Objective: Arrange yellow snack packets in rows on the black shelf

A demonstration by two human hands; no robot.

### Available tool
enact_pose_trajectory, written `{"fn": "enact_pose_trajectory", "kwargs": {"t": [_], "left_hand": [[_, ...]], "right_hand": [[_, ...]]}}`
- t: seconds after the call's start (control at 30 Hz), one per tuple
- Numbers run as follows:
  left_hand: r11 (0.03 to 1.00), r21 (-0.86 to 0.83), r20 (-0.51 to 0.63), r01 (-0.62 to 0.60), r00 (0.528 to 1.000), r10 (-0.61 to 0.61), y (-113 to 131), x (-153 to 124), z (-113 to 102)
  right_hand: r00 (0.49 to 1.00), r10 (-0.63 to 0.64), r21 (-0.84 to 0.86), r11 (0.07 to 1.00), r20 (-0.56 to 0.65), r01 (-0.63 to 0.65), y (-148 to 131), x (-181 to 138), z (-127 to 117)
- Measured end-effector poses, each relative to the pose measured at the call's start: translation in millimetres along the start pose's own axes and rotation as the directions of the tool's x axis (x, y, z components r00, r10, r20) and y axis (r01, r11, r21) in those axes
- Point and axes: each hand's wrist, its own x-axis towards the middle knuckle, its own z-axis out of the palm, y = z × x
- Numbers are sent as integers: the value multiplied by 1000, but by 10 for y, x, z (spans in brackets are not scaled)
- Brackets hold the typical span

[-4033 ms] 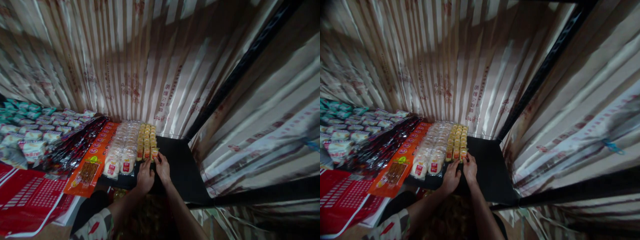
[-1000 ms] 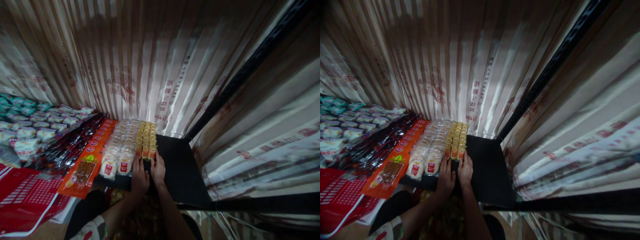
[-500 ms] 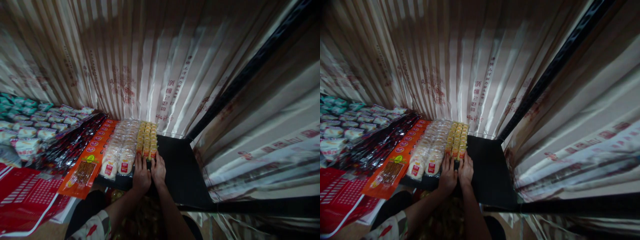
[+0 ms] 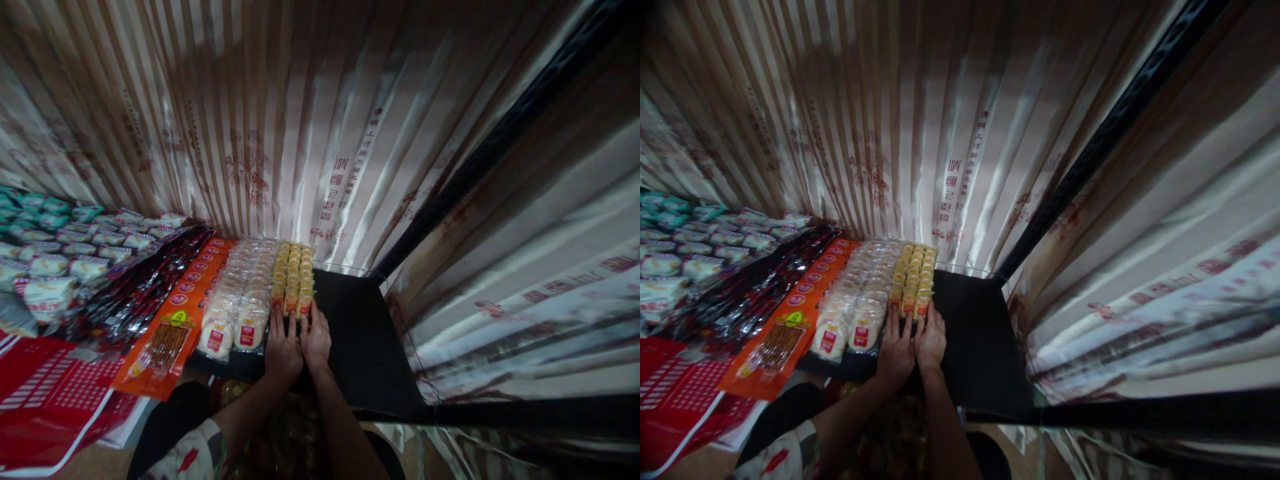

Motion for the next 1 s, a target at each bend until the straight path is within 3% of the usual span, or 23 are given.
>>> {"fn": "enact_pose_trajectory", "kwargs": {"t": [0.6,0.83,1.0], "left_hand": [[999,32,-21,24,1000,-23,42,50,10],[999,44,19,28,999,-28,43,51,-30],[998,48,14,31,999,-32,31,44,-22]], "right_hand": [[999,34,94,995,39,-38,-17,35,-57],[999,42,242,970,-31,-33,15,52,-105],[994,-31,177,983,-105,49,-67,75,-185]]}}
